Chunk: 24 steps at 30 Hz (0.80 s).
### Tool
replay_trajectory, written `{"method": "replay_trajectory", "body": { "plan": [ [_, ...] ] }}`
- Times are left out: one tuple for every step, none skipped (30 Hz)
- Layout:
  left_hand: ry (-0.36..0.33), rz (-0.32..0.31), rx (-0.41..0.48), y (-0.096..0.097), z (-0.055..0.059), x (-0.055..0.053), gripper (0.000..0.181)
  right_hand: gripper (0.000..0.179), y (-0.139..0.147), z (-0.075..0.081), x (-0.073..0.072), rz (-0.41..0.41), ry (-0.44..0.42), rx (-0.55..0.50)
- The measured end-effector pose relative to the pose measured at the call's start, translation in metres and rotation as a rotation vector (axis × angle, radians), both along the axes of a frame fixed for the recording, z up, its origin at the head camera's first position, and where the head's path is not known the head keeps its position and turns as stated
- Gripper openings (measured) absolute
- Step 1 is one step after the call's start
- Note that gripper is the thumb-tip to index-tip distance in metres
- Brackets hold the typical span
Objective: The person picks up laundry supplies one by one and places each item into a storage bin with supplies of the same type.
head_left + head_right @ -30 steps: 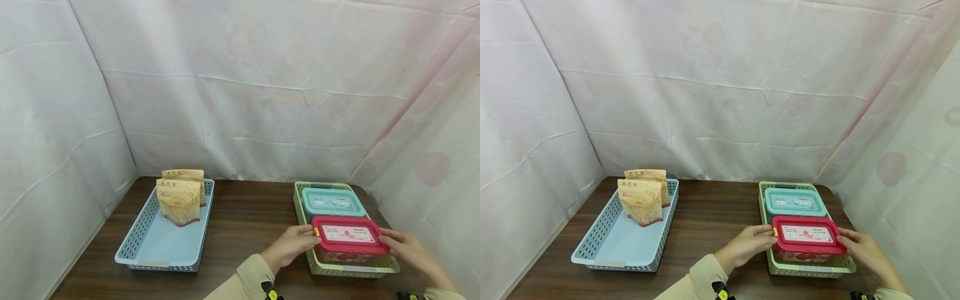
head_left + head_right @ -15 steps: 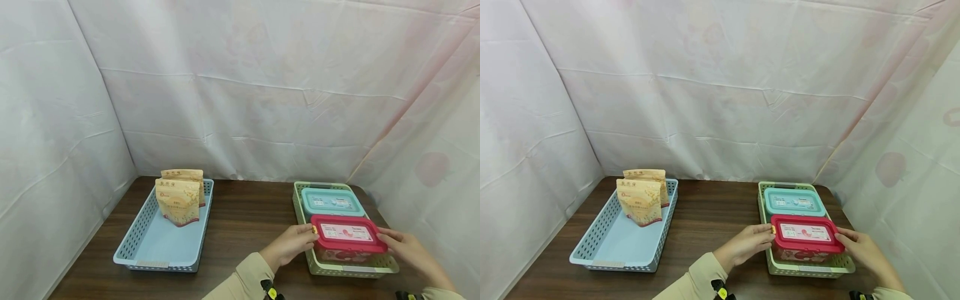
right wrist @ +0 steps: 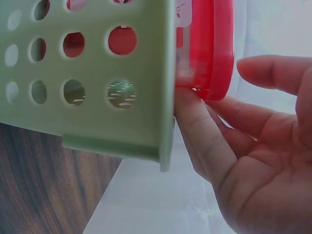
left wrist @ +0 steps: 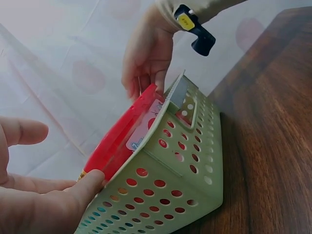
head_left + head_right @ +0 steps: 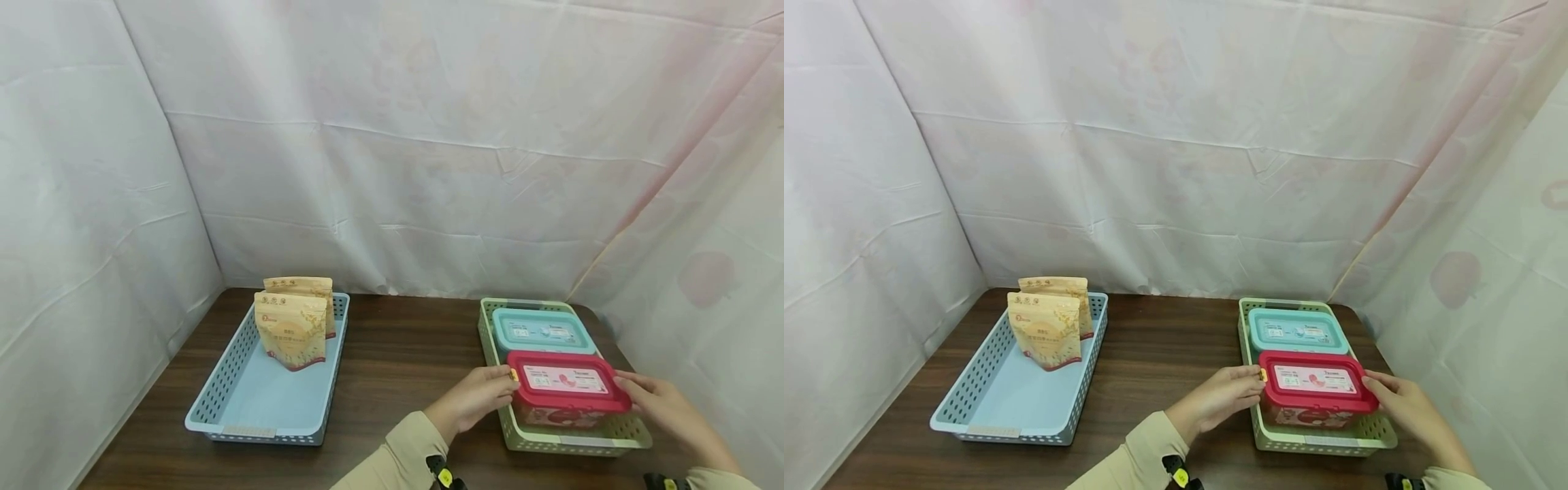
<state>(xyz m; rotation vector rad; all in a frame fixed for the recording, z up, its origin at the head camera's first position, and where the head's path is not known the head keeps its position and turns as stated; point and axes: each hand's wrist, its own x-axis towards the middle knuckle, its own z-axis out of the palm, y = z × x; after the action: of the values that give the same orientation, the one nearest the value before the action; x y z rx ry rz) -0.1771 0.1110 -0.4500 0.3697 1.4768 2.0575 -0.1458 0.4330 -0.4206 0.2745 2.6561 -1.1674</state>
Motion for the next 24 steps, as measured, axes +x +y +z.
{"method": "replay_trajectory", "body": {
  "plan": [
    [0.001, -0.002, -0.001, 0.0, 0.0, 0.0, 0.058, 0.079, 0.0, 0.0, 0.0, 0.003, 0.002, 0.002],
    [0.002, -0.004, -0.001, -0.001, -0.001, -0.001, 0.058, 0.079, 0.0, 0.0, -0.001, 0.004, 0.003, 0.0],
    [0.002, -0.006, -0.001, -0.001, -0.001, -0.001, 0.058, 0.079, 0.0, 0.0, -0.001, 0.005, 0.003, 0.0],
    [0.003, -0.009, -0.001, -0.001, -0.001, -0.001, 0.058, 0.08, 0.001, 0.0, -0.001, 0.007, 0.003, 0.0],
    [0.006, -0.013, -0.001, -0.002, -0.001, -0.001, 0.058, 0.08, 0.001, 0.0, -0.001, 0.01, 0.002, 0.0],
    [0.008, -0.017, -0.002, -0.002, -0.001, -0.001, 0.058, 0.08, 0.001, 0.001, -0.001, 0.015, 0.002, 0.004],
    [0.011, -0.021, -0.005, -0.003, 0.0, -0.001, 0.058, 0.08, 0.001, 0.002, -0.001, 0.023, 0.001, 0.004],
    [0.015, -0.026, -0.008, -0.003, 0.0, -0.002, 0.059, 0.08, 0.001, 0.002, -0.001, 0.028, -0.002, 0.008],
    [0.02, -0.03, -0.012, -0.004, 0.0, -0.002, 0.059, 0.081, 0.001, 0.003, -0.001, 0.038, -0.003, 0.016],
    [0.027, -0.034, -0.016, -0.004, 0.0, -0.002, 0.059, 0.081, 0.001, 0.004, -0.001, 0.05, -0.005, 0.024],
    [0.033, -0.038, -0.019, -0.005, 0.001, -0.002, 0.059, 0.081, 0.001, 0.005, 0.0, 0.062, -0.005, 0.036],
    [0.039, -0.044, -0.025, -0.005, 0.001, -0.002, 0.059, 0.081, 0.001, 0.006, 0.0, 0.075, -0.002, 0.058],
    [0.044, -0.049, -0.03, -0.006, 0.002, -0.002, 0.059, 0.081, 0.001, 0.008, 0.001, 0.086, -0.004, 0.076],
    [0.05, -0.054, -0.034, -0.007, 0.002, -0.002, 0.059, 0.082, 0.001, 0.009, 0.001, 0.092, -0.009, 0.098],
    [0.055, -0.057, -0.038, -0.007, 0.003, -0.003, 0.059, 0.082, 0.0, 0.011, 0.001, 0.101, -0.013, 0.117],
    [0.058, -0.061, -0.041, -0.008, 0.004, -0.003, 0.059, 0.083, 0.0, 0.012, 0.002, 0.105, -0.019, 0.129],
    [0.063, -0.065, -0.044, -0.009, 0.004, -0.003, 0.059, 0.084, -0.001, 0.013, 0.001, 0.112, -0.024, 0.142],
    [0.067, -0.069, -0.045, -0.01, 0.005, -0.004, 0.059, 0.085, -0.002, 0.014, 0.001, 0.117, -0.029, 0.153],
    [0.071, -0.072, -0.045, -0.01, 0.006, -0.004, 0.059, 0.086, -0.002, 0.015, 0.001, 0.12, -0.037, 0.157],
    [0.076, -0.076, -0.044, -0.011, 0.007, -0.005, 0.059, 0.085, -0.003, 0.015, 0.001, 0.127, -0.035, 0.163],
    [0.082, -0.082, -0.045, -0.012, 0.007, -0.005, 0.058, 0.085, -0.003, 0.016, 0.002, 0.132, -0.033, 0.166],
    [0.087, -0.087, -0.044, -0.013, 0.008, -0.005, 0.058, 0.084, -0.003, 0.016, 0.002, 0.139, -0.028, 0.17],
    [0.093, -0.092, -0.042, -0.014, 0.009, -0.005, 0.058, 0.083, -0.004, 0.016, 0.002, 0.149, -0.017, 0.179],
    [0.096, -0.098, -0.04, -0.015, 0.01, -0.005, 0.058, 0.082, -0.004, 0.017, 0.002, 0.153, -0.008, 0.188]
  ]
}}
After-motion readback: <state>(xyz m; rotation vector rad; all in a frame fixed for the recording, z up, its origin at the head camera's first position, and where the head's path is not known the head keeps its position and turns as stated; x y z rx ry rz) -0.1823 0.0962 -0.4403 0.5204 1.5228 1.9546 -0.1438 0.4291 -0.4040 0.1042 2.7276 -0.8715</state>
